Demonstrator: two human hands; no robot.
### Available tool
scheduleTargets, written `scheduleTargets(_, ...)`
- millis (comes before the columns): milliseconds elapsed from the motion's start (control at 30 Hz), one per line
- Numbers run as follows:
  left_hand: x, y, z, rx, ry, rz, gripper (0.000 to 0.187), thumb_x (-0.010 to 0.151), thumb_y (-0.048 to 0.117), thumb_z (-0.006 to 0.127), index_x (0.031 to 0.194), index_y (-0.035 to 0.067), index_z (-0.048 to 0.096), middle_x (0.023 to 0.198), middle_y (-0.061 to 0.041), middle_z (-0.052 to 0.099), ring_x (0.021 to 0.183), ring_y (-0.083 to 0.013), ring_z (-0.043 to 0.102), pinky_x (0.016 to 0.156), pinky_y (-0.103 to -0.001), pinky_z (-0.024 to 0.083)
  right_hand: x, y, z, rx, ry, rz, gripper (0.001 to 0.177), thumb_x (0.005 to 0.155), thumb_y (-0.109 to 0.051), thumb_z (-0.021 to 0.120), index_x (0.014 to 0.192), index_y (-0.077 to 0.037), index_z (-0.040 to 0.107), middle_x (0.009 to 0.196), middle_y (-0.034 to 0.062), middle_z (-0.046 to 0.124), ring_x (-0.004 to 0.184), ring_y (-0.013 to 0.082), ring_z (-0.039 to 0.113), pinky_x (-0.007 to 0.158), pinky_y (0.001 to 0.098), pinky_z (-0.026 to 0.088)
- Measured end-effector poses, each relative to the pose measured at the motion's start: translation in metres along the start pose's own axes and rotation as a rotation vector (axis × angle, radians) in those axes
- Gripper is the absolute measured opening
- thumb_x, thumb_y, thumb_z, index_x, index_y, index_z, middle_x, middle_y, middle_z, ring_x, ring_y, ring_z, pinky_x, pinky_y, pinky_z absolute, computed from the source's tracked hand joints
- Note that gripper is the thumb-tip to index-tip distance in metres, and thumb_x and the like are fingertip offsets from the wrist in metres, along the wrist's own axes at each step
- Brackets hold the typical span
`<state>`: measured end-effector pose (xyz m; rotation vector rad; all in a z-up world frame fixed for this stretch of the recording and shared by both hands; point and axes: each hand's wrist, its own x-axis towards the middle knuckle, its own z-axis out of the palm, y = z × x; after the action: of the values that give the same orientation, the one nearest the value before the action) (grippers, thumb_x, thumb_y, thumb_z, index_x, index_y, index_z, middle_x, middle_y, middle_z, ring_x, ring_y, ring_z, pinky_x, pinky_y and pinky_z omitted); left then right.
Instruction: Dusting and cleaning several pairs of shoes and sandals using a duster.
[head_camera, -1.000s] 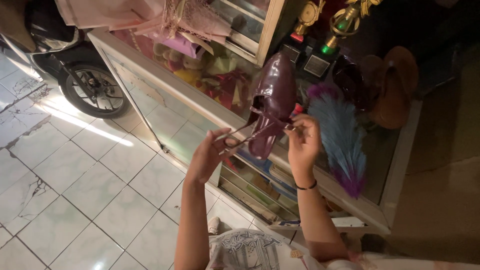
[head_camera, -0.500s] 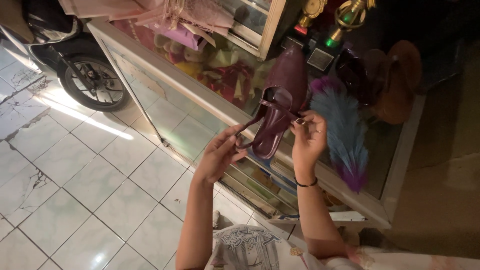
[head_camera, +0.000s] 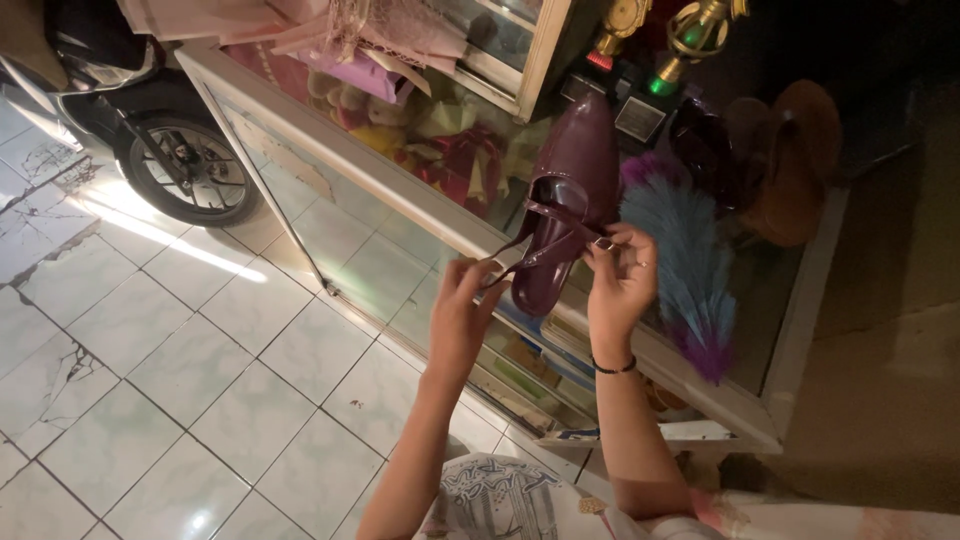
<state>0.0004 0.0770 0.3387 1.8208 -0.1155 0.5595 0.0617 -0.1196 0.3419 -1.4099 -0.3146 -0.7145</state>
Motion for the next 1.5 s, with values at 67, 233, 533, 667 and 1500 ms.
scheduleTargets(67,0.002,0.009,-0.005,0.049,-0.001,0.039,0.031,0.091,0.01,0.076,0.121,0.014,0.07,0.113,-0.01,0.061,0.098,-0.0227,0.068,0.079,-0.036,0.055,-0.001,-0.001,0.001,-0.008,-0.003,0.001,0.022,0.101,0.011,0.063,0.115,-0.003,0.052,0.121,0.0046,0.06,0.1,0.0077,0.063,0.088,0.0277,0.063)
scheduleTargets(233,0.003,-0.003,-0.004,0.05,-0.023,0.044,0.025,0.094,0.007,0.074,0.117,0.017,0.077,0.114,-0.013,0.058,0.099,-0.0274,0.065,0.085,-0.039,0.054,-0.003,0.003,0.0,-0.052,-0.01,-0.013,0.022,0.101,0.009,0.065,0.116,-0.002,0.053,0.119,0.0038,0.06,0.098,0.0073,0.061,0.087,0.0268,0.062)
scheduleTargets(533,0.004,-0.016,-0.001,-0.409,-0.214,0.068,0.01,0.098,0.006,0.068,0.104,0.01,0.074,0.143,-0.011,0.042,0.12,-0.0275,0.057,0.104,-0.042,0.05,-0.002,0.013,0.001,-0.088,0.014,-0.011,0.018,0.104,0.006,0.063,0.116,-0.003,0.053,0.116,0.0034,0.061,0.097,0.009,0.065,0.083,0.0261,0.062)
scheduleTargets(667,0.005,-0.013,-0.008,-0.415,-0.315,0.079,0.01,0.098,0.008,0.069,0.106,0.011,0.075,0.141,-0.011,0.044,0.129,-0.0273,0.053,0.108,-0.042,0.048,-0.003,0.018,-0.003,-0.232,-0.019,-0.081,0.018,0.103,0.009,0.061,0.115,-0.001,0.052,0.12,0.007,0.063,0.097,0.0109,0.065,0.085,0.0274,0.06)
scheduleTargets(1500,-0.076,-0.174,-0.029,-0.446,-0.397,-0.707,0.024,0.092,0.028,0.072,0.103,0.006,0.07,0.08,0.005,0.068,0.069,-0.0046,0.055,0.056,-0.025,0.044,-0.099,0.0,0.03,-0.361,-0.7,0.162,0.026,0.097,0.002,0.063,0.123,-0.005,0.06,0.129,0.0147,0.065,0.117,0.0243,0.068,0.092,0.0308,0.063)
